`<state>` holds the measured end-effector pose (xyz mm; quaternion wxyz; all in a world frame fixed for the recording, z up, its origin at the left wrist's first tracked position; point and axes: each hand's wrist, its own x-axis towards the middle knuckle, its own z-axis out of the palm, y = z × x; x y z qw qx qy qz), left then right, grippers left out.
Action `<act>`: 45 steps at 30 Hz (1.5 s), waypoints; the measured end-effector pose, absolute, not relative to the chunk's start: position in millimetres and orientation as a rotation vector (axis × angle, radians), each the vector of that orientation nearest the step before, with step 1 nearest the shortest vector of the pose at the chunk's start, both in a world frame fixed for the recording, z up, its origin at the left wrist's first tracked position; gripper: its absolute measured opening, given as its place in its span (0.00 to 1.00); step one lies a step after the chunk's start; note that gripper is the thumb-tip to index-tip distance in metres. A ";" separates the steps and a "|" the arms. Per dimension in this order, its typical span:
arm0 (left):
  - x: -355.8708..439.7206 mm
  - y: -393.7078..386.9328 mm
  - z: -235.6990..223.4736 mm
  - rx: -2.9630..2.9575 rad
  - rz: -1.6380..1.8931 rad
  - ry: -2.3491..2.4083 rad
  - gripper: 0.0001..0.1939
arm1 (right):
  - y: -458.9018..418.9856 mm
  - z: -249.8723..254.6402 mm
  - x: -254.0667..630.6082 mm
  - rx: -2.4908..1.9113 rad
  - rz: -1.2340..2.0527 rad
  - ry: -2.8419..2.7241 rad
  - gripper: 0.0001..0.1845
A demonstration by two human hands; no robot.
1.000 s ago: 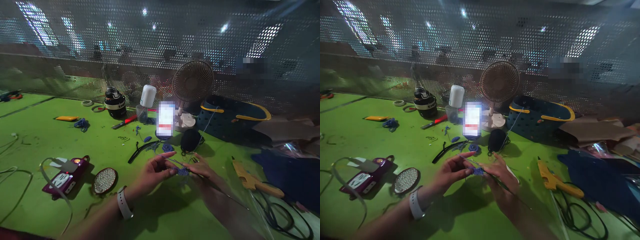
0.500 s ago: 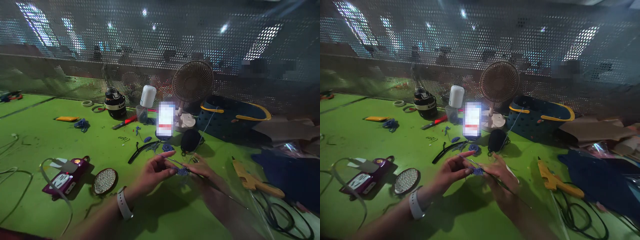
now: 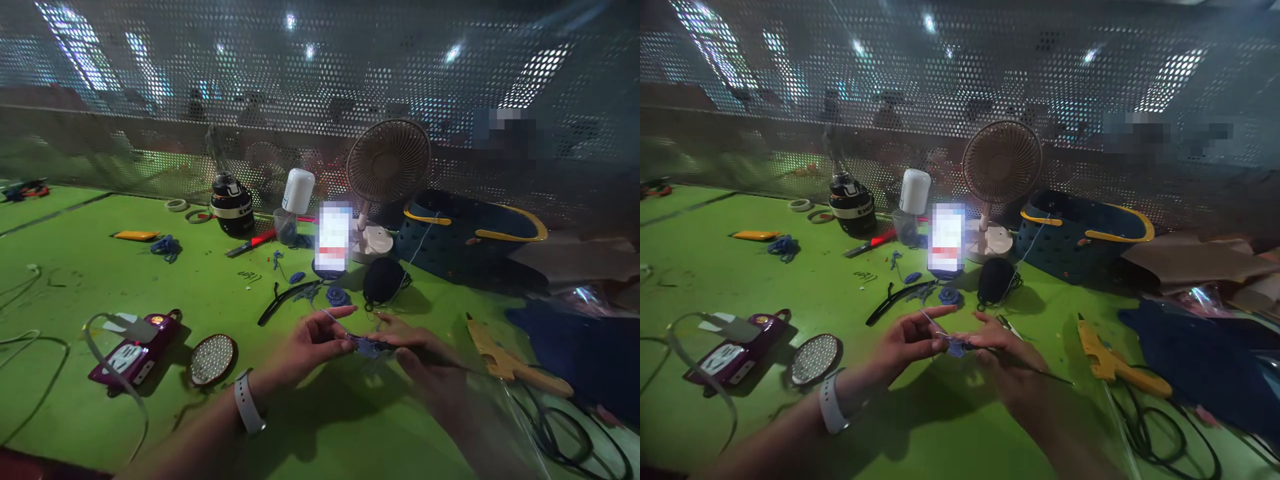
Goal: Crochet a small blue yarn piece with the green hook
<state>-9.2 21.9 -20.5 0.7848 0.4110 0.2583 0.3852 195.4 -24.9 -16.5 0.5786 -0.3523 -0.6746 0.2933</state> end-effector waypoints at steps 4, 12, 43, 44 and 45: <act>-10.9 20.8 -17.4 0.908 0.833 0.559 0.25 | -21.7 -18.5 198.4 -0.949 0.791 -1.445 0.03; -14.7 19.9 -9.9 1.009 0.809 0.565 0.23 | -21.7 -12.8 200.0 -1.011 1.023 -1.328 0.08; -19.0 20.6 -14.2 1.225 0.837 0.533 0.17 | -22.4 -8.3 201.7 -1.050 1.264 -1.244 0.12; -19.2 20.7 -15.3 1.237 0.844 0.531 0.18 | -22.6 -8.0 201.7 -1.055 1.265 -1.244 0.12; -19.3 20.8 -16.2 1.253 0.852 0.533 0.19 | -22.7 -7.4 201.7 -1.057 1.269 -1.245 0.12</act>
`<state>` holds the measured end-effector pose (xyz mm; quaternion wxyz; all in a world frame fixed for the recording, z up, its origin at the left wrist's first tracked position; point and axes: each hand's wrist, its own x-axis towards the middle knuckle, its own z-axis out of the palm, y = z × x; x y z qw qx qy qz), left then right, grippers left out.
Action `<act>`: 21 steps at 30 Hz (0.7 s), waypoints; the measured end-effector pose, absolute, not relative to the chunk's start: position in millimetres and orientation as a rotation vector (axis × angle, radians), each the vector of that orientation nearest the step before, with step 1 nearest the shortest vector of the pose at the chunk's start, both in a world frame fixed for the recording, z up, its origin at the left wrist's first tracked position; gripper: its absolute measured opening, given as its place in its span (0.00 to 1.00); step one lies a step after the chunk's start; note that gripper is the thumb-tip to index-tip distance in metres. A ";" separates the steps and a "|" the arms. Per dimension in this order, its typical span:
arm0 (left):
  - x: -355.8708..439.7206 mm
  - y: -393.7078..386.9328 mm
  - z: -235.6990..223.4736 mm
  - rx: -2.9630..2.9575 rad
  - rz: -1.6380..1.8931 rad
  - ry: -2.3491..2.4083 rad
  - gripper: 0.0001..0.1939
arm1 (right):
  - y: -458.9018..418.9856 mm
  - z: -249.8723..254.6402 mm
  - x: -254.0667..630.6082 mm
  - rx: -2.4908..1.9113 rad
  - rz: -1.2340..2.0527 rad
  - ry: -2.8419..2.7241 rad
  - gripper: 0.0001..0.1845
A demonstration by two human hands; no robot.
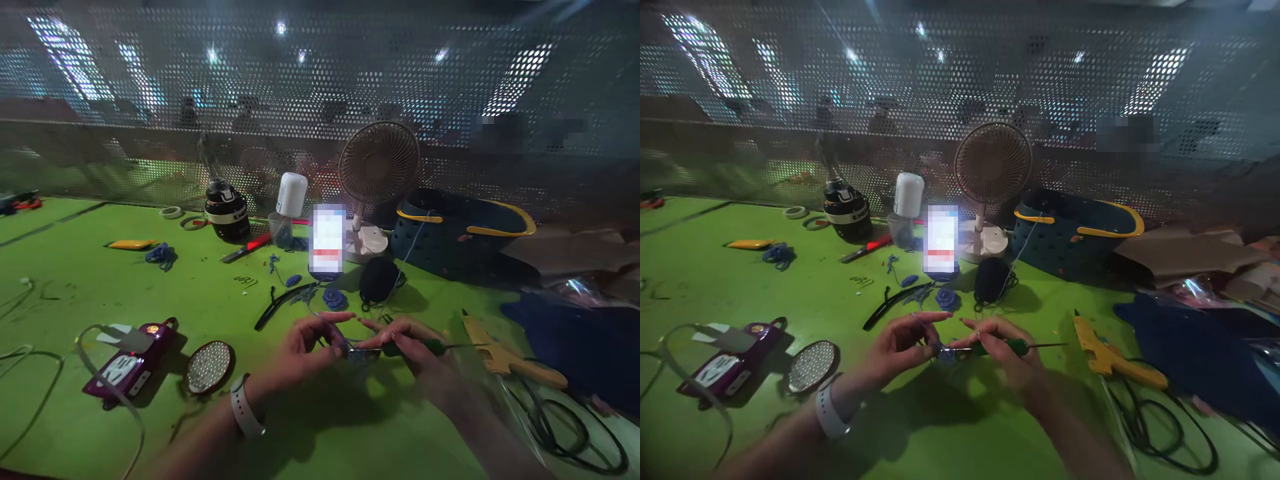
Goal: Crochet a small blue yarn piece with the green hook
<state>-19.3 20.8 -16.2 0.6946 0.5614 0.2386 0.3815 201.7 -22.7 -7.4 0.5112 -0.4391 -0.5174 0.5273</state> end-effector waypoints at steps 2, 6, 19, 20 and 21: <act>-19.4 20.9 -17.0 1.299 0.865 0.540 0.18 | -23.1 -6.2 202.1 -1.055 1.279 -1.254 0.12; -19.6 20.2 -15.3 1.399 0.872 0.573 0.16 | -23.9 -5.1 203.3 -1.065 1.263 -1.310 0.11; -19.6 19.1 -15.5 1.697 0.979 0.666 0.22 | -33.2 13.3 197.2 -1.251 1.023 -1.599 0.14; -19.6 19.2 -15.4 1.701 0.981 0.665 0.22 | -33.4 13.9 197.3 -1.249 1.019 -1.592 0.14; -19.6 19.2 -15.3 1.707 0.981 0.669 0.22 | -33.6 14.2 197.6 -1.247 1.013 -1.589 0.14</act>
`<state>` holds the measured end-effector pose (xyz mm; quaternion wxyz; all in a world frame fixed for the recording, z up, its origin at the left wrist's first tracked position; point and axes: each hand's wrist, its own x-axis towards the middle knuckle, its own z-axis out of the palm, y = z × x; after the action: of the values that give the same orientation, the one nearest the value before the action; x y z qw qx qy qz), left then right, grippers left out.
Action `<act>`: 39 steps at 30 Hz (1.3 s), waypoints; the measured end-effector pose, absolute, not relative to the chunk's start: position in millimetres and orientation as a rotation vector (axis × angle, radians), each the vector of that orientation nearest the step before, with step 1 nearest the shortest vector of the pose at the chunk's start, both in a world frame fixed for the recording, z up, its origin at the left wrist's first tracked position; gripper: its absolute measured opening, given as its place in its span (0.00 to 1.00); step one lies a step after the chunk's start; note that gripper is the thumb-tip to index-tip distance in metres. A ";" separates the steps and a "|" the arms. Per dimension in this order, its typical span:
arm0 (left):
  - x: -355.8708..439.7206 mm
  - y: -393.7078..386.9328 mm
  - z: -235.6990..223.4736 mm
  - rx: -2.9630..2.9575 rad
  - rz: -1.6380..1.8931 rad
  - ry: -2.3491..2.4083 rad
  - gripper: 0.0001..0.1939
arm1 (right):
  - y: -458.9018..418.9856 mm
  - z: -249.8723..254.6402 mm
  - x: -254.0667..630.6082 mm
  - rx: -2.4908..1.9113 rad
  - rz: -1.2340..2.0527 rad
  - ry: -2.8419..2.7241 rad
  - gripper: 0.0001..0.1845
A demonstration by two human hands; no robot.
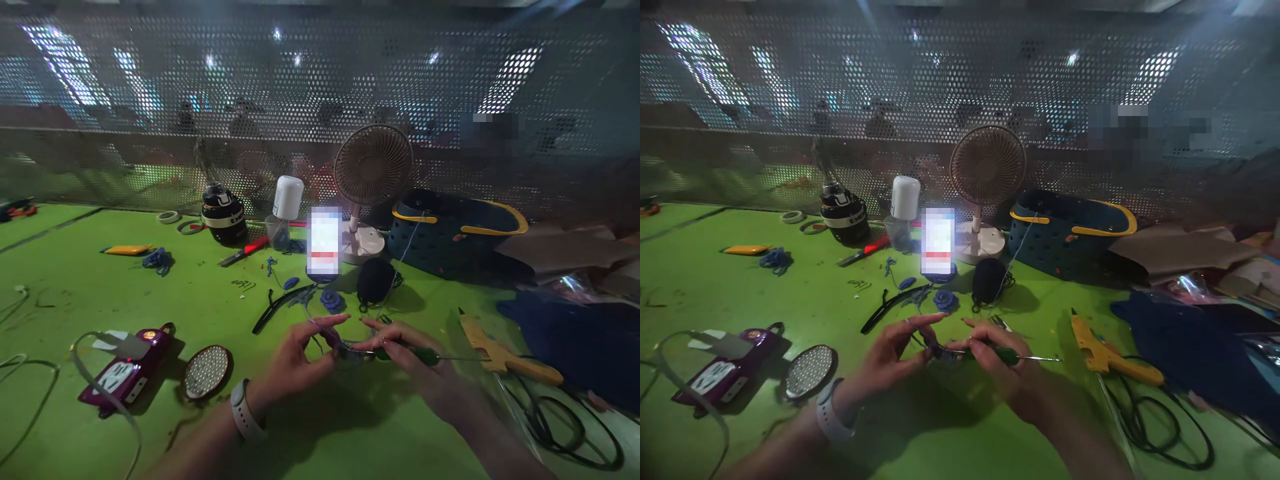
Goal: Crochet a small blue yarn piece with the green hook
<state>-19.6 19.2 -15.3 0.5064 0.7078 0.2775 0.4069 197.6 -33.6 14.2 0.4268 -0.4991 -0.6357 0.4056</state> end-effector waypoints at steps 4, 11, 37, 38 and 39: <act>-19.7 19.2 -16.4 1.730 0.995 0.698 0.21 | -35.0 10.2 200.6 -1.319 0.916 -1.692 0.15; -14.1 16.2 -19.1 1.751 1.098 0.804 0.21 | -33.1 -8.2 191.3 -1.066 0.226 -2.190 0.15; -27.6 47.6 -25.4 0.857 0.650 0.506 0.24 | -26.4 -3.1 202.4 -1.019 0.701 -1.792 0.09; -27.4 46.6 -23.1 0.884 0.654 0.522 0.23 | -25.7 -7.2 202.8 -1.077 0.776 -1.684 0.07; -27.1 45.4 -20.6 0.913 0.665 0.540 0.22 | -24.4 -12.6 202.9 -1.135 0.846 -1.567 0.06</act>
<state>-27.1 45.4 -20.6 0.8103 0.4274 0.2528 0.3111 202.9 -24.4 -12.6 0.4925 -0.4679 -0.6457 0.3486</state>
